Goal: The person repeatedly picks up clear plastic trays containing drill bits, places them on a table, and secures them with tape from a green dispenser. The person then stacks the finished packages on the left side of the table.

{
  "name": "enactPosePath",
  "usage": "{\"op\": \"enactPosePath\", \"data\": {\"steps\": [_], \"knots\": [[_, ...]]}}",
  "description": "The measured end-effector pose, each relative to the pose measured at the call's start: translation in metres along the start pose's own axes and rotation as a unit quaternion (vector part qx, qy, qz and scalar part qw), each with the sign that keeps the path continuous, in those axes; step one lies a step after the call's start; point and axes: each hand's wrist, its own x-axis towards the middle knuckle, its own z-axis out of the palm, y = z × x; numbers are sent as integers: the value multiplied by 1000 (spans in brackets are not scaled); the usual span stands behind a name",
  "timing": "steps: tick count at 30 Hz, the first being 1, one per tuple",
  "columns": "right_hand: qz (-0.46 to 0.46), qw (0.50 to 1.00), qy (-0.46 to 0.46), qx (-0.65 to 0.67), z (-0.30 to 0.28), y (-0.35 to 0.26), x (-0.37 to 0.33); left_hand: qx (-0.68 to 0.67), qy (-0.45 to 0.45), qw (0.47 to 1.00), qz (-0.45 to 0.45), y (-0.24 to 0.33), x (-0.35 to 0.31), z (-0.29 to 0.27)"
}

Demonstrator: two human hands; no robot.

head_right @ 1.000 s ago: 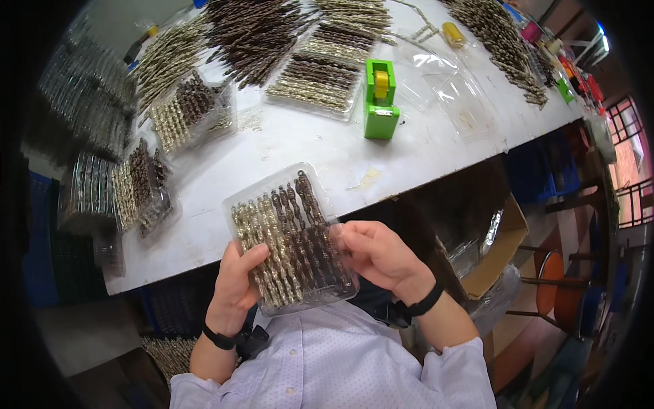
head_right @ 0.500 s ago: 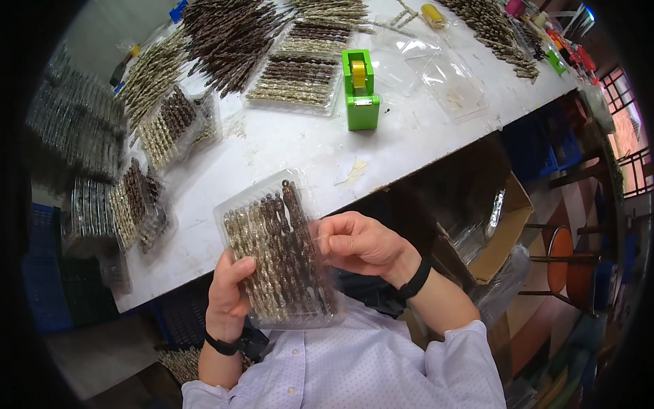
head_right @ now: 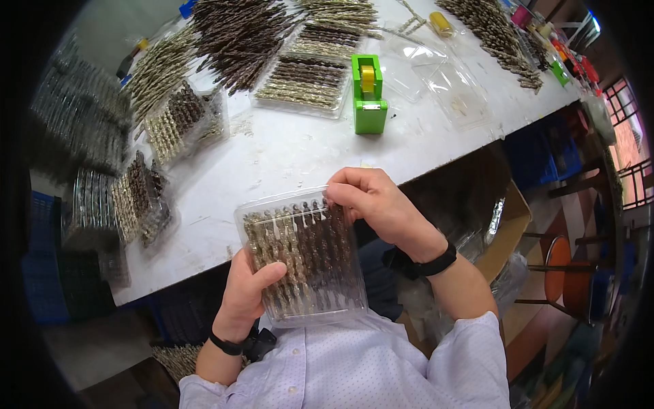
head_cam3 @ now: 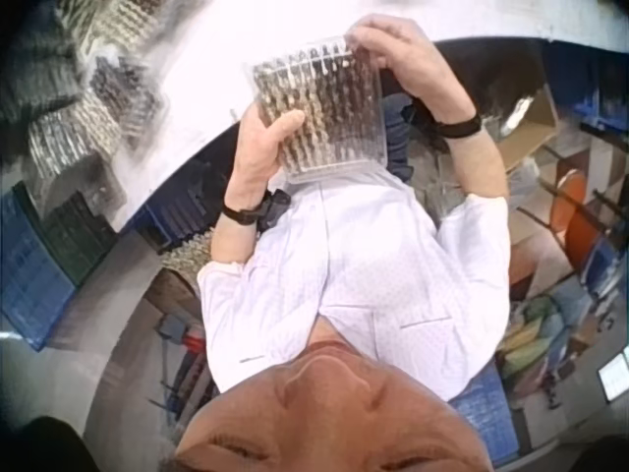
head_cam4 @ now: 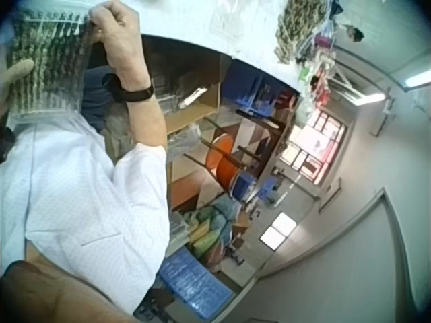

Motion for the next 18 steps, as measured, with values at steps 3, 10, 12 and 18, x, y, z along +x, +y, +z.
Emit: {"op": "enactPosePath", "data": {"steps": [3, 10, 12, 18], "knots": [[6, 997, 1, 82, -2, 11, 1, -4, 3, 1000, -9, 1, 0, 3], [1, 997, 41, 67, -12, 15, -3, -44, -7, 998, -37, -4, 6, 2], [-53, 989, 118, -74, -15, 0, -6, -57, 0, 997, -45, -5, 7, 2], [-136, 915, 303, -229, -93, -46, 35, -73, -30, 995, -61, 1, 19, 13]]}}
